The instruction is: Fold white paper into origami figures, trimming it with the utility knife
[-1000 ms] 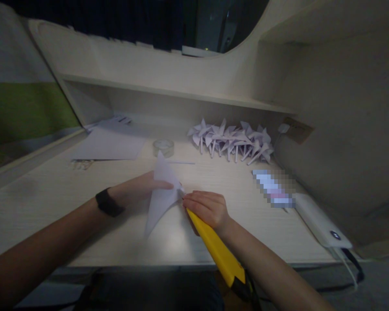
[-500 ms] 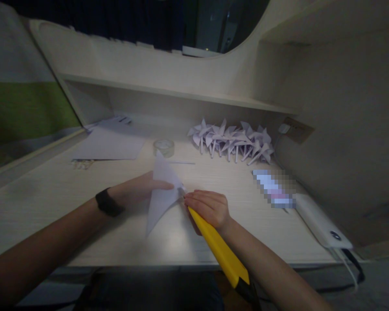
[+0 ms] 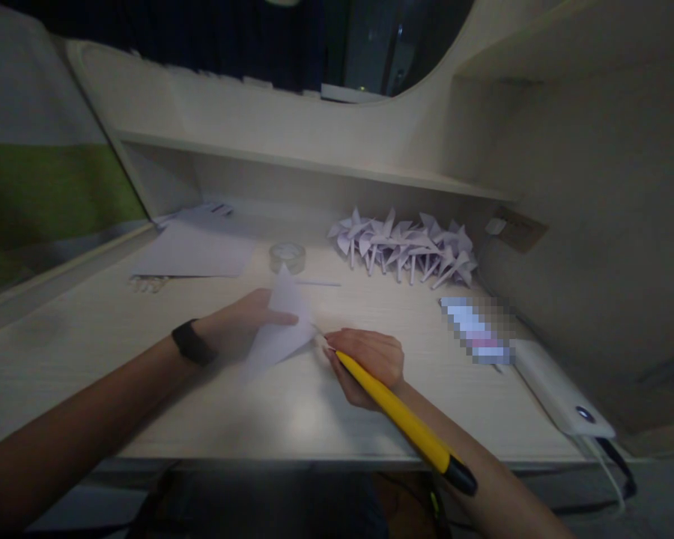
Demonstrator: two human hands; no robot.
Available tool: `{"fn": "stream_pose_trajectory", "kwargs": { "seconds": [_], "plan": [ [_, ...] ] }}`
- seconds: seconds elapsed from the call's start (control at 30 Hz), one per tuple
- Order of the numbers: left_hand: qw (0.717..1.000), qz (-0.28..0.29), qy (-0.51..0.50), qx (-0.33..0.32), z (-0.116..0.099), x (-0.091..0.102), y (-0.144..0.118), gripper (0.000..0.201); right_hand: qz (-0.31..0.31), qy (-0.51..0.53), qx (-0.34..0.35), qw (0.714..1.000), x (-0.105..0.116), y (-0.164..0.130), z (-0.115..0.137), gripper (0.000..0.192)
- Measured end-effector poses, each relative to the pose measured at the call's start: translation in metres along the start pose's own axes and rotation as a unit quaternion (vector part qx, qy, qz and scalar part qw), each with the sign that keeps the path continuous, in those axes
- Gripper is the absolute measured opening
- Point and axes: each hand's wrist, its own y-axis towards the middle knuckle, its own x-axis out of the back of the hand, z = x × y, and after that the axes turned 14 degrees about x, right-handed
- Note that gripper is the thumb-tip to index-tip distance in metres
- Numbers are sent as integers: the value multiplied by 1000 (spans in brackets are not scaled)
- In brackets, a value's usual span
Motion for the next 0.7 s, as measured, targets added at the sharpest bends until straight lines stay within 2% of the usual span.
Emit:
{"fn": "stream_pose_trajectory", "kwargs": {
  "seconds": [0.2,0.33,0.43,0.57,0.63,0.7],
  "plan": [
    [992,41,96,-73,-3,11,0,41,3,-49,-98,994,2,1,0,13],
    [970,60,231,-48,-9,19,-5,36,-3,-83,-187,979,4,5,-1,6],
    [933,102,345,-10,-17,23,-4,32,-4,-76,-254,964,6,7,-3,8],
    [862,202,464,-22,-28,23,8,28,-27,-49,-284,957,8,6,-6,9],
    [831,203,517,-38,-30,18,14,28,-35,-34,-288,956,7,5,-8,8],
    [814,183,549,-55,-31,11,17,29,-34,-22,-286,957,6,3,-8,7]
  ]
}}
